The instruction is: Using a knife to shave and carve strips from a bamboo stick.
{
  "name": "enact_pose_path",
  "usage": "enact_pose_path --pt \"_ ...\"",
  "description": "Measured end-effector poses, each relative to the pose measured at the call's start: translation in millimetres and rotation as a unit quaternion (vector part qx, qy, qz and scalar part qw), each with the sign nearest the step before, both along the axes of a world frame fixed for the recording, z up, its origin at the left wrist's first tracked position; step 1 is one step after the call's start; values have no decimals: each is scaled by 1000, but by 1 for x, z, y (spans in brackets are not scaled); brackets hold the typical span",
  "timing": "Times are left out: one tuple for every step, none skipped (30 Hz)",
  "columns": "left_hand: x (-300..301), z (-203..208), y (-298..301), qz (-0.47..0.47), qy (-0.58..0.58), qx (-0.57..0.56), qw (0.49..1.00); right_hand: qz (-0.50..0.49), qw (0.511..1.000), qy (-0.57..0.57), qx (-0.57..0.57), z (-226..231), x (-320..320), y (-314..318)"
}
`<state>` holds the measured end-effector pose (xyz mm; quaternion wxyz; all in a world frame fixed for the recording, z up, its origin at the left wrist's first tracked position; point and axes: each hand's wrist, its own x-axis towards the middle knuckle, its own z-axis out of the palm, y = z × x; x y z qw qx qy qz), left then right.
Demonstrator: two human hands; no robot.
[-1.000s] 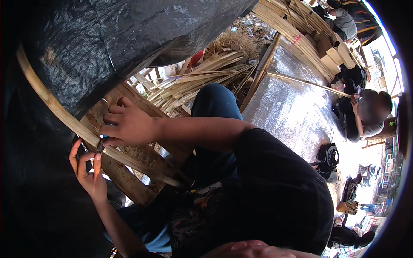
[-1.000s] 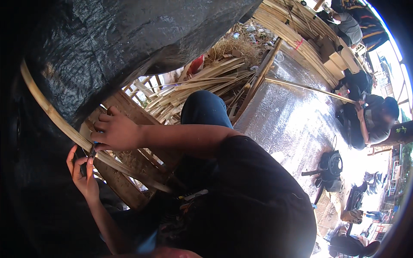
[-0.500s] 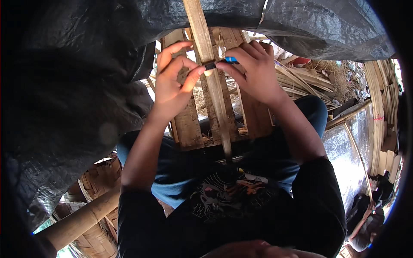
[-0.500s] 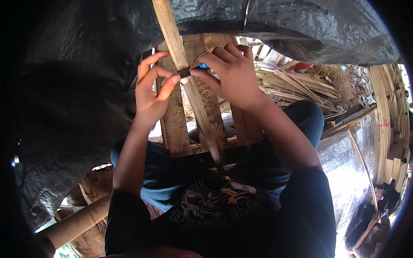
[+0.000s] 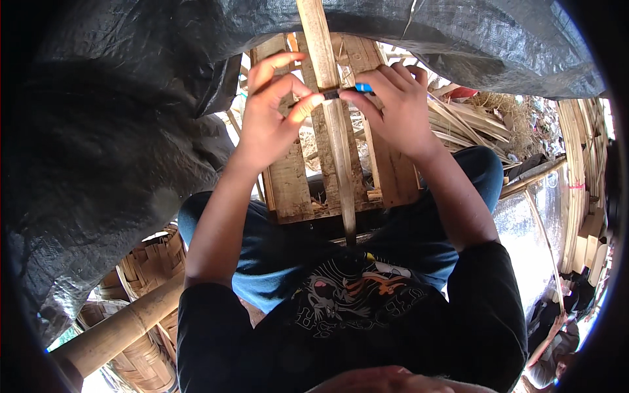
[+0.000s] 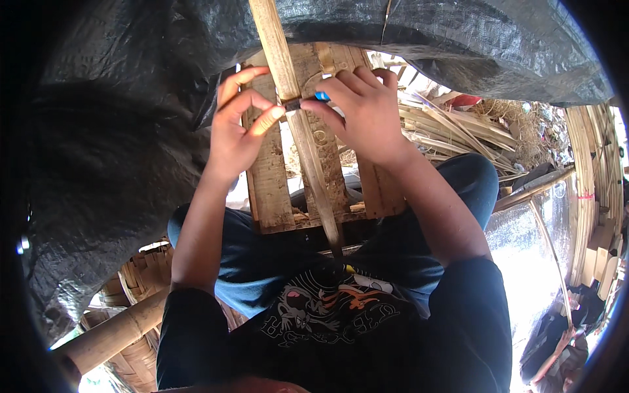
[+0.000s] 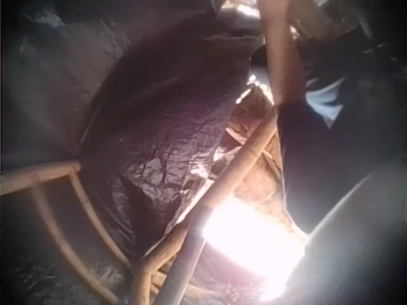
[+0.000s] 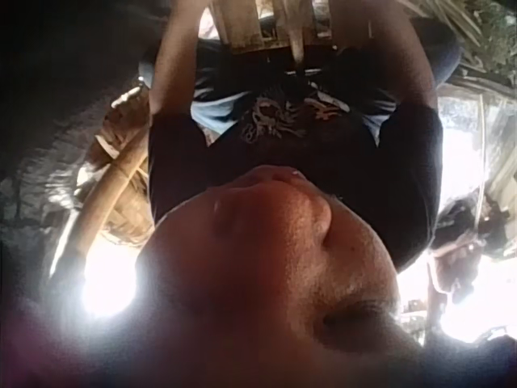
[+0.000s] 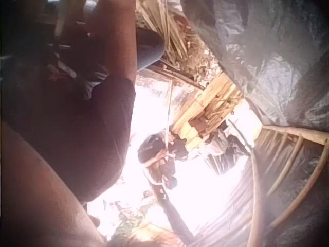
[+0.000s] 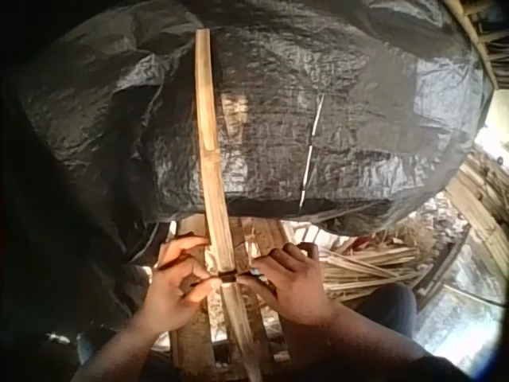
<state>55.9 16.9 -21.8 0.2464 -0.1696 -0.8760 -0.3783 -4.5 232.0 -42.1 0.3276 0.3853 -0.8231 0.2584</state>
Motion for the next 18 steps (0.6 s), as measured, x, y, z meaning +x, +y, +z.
enact_pose_path --pt "-4 5 -3 8 8 -5 1000 3 1000 12 -2 4 -5 -2" --pt "-5 8 -5 16 13 -10 1000 5 1000 22 -4 6 -6 -4" --pt "-5 8 -5 18 0 -6 1000 4 1000 12 -9 6 -6 -4" --pt "-1 5 -5 18 -2 -5 1000 4 1000 10 -8 3 0 -3" --pt "0 3 -5 5 -12 -9 1000 0 1000 0 -2 0 3 -1" --pt "0 0 -5 -8 -23 -14 1000 -4 1000 -10 5 -2 5 -1" --pt "0 -1 -5 -5 -26 -6 1000 -5 1000 -2 -1 -2 4 -3" --pt "0 0 -5 -5 -27 -5 1000 -4 1000 -2 0 -2 3 -3" --pt "-1 2 -6 1 -18 -14 1000 -1 1000 10 -3 -2 -1 -4" --pt "-3 5 -7 8 -9 -24 1000 2 1000 23 -6 -1 -4 -4" --pt "-4 7 -6 13 14 -36 999 -2 999 29 -16 1 -5 -6" --pt "-1 5 -5 14 13 -36 999 -1 999 29 -16 -2 -1 -5" --pt "5 0 -4 9 -5 -27 1000 -5 1000 15 -9 -8 5 -3" --pt "5 -2 -3 3 -20 -17 1000 -9 1000 5 0 -9 6 -2" --pt "4 -1 -4 -3 -18 -17 1000 0 1000 13 -5 -7 5 -3" --pt "1 2 -5 -3 -14 -17 1000 0 1000 16 -5 -4 2 -4" --pt "1 4 -6 1 -13 -19 1000 -1 1000 14 -8 -4 1 -6" --pt "1 5 -7 5 -12 -21 1000 -1 1000 11 -11 -4 1 -6"
